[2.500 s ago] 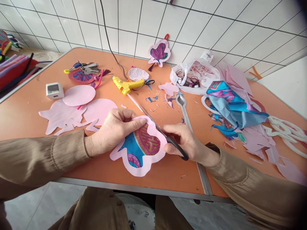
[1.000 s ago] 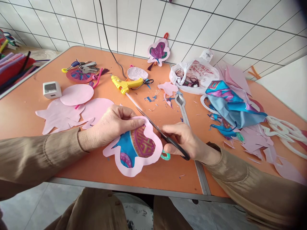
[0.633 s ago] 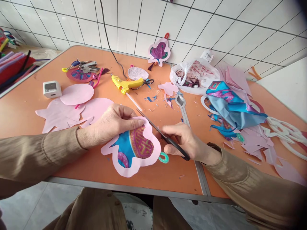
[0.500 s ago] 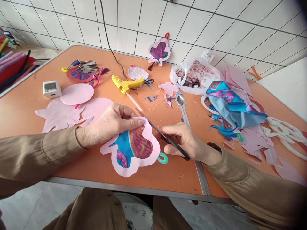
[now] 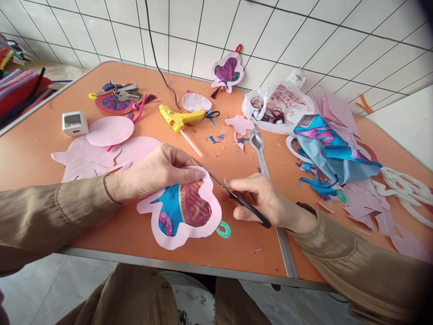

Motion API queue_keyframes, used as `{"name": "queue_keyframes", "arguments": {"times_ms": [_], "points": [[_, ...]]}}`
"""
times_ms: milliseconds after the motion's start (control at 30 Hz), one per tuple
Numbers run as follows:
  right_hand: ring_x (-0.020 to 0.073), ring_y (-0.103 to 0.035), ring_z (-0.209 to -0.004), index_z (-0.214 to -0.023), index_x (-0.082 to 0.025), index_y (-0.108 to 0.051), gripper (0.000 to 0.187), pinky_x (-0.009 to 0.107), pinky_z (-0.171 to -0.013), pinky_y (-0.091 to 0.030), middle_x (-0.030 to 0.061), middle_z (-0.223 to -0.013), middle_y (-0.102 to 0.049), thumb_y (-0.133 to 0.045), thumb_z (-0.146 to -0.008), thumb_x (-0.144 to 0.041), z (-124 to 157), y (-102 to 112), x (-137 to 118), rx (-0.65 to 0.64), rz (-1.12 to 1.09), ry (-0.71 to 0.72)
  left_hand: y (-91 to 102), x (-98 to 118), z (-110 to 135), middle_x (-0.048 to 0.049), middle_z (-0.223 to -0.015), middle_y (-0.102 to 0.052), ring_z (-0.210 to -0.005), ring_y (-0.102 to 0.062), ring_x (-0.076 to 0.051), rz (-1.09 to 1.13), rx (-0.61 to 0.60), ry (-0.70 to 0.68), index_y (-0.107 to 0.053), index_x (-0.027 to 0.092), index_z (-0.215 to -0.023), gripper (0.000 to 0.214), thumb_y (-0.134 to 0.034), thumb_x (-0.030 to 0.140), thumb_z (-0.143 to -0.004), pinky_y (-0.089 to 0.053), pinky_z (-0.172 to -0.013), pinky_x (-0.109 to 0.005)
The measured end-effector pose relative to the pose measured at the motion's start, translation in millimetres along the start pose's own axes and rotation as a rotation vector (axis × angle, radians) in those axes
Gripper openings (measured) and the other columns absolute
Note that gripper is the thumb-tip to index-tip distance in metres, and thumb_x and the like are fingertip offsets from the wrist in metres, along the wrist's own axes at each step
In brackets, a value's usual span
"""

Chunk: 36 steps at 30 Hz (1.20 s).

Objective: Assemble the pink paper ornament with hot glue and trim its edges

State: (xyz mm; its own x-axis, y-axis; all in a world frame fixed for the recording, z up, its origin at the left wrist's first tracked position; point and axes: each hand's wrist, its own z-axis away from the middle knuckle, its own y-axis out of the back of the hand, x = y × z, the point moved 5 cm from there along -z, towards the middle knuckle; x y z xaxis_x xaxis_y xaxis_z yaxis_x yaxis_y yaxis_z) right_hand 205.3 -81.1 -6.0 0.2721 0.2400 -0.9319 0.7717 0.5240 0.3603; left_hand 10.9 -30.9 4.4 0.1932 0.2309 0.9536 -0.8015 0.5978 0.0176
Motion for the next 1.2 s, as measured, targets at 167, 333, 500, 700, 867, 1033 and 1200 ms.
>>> {"name": "queue_keyframes", "arguments": {"times_ms": [167,333,500,700,867,1033,1200], "points": [[0.0054,-0.031,-0.048,-0.078,-0.014,-0.064,0.057,0.022,-0.042,-0.022,-0.0074,-0.055,-0.039,-0.074,-0.08,-0.07,-0.3,-0.7,-3.4,-0.012,0.024,-0.024,-1.0,1.4,0.1,-0.0034,-0.063,-0.075,-0.048,-0.063,-0.01,0.052,-0.011,0.048,-0.081,0.018,-0.068,0.008,-0.086,0.023,-0.072,-0.048,-0.042,-0.014],[0.0055,-0.03,-0.049,-0.078,-0.014,-0.063,0.059,0.023,-0.043,-0.022,-0.0075,-0.056,-0.038,-0.074,-0.079,-0.072,-0.6,-1.0,-6.3,-0.015,0.043,-0.041,0.6,1.3,0.4,-0.0023,-0.06,-0.074,-0.047,-0.062,-0.009,0.051,-0.041,0.096,-0.081,0.018,-0.066,0.011,-0.089,0.023,-0.069,-0.047,-0.042,-0.014],[0.006,-0.03,-0.049,-0.079,-0.015,-0.064,0.057,0.023,-0.044,-0.023,-0.0075,-0.057,-0.039,-0.074,-0.078,-0.071,0.1,-0.7,-3.3,-0.029,0.032,-0.05,2.8,-1.9,-1.7,-0.003,-0.055,-0.071,-0.043,-0.058,-0.011,0.076,-0.051,0.101,-0.078,0.019,-0.06,0.017,-0.092,0.028,-0.064,-0.044,-0.038,-0.017],[0.0067,-0.032,-0.05,-0.079,-0.016,-0.063,0.057,0.024,-0.045,-0.024,-0.0066,-0.058,-0.04,-0.072,-0.08,-0.072,0.4,-0.3,-2.6,-0.044,0.047,-0.056,2.5,-0.9,-3.0,-0.0036,-0.05,-0.068,-0.039,-0.054,-0.012,0.064,-0.06,0.064,-0.077,0.02,-0.056,0.018,-0.09,0.028,-0.065,-0.038,-0.034,-0.019],[0.0061,-0.029,-0.05,-0.079,-0.016,-0.062,0.056,0.024,-0.044,-0.022,-0.0075,-0.058,-0.037,-0.072,-0.081,-0.071,-0.2,-0.9,-1.9,-0.045,0.058,-0.042,3.1,-1.4,-2.6,-0.0039,-0.051,-0.068,-0.04,-0.055,-0.012,0.068,-0.05,0.073,-0.077,0.02,-0.056,0.017,-0.091,0.028,-0.063,-0.039,-0.035,-0.019],[0.0052,-0.026,-0.048,-0.078,-0.016,-0.063,0.051,0.023,-0.043,-0.021,-0.0084,-0.056,-0.035,-0.074,-0.083,-0.065,-0.7,-0.7,0.6,-0.031,0.045,0.005,3.5,-4.3,-2.6,-0.0047,-0.056,-0.071,-0.044,-0.059,-0.013,0.086,-0.055,0.073,-0.078,0.02,-0.058,0.016,-0.089,0.029,-0.066,-0.044,-0.039,-0.02],[0.0064,-0.034,-0.048,-0.084,-0.015,-0.063,0.056,0.024,-0.044,-0.024,-0.0071,-0.055,-0.042,-0.077,-0.077,-0.069,0.8,0.5,9.2,-0.013,-0.055,-0.092,6.4,-4.1,-5.0,-0.0047,-0.053,-0.068,-0.041,-0.056,-0.012,0.06,-0.009,0.043,-0.075,0.017,-0.056,0.023,-0.093,0.032,-0.06,-0.039,-0.036,-0.019]]}}
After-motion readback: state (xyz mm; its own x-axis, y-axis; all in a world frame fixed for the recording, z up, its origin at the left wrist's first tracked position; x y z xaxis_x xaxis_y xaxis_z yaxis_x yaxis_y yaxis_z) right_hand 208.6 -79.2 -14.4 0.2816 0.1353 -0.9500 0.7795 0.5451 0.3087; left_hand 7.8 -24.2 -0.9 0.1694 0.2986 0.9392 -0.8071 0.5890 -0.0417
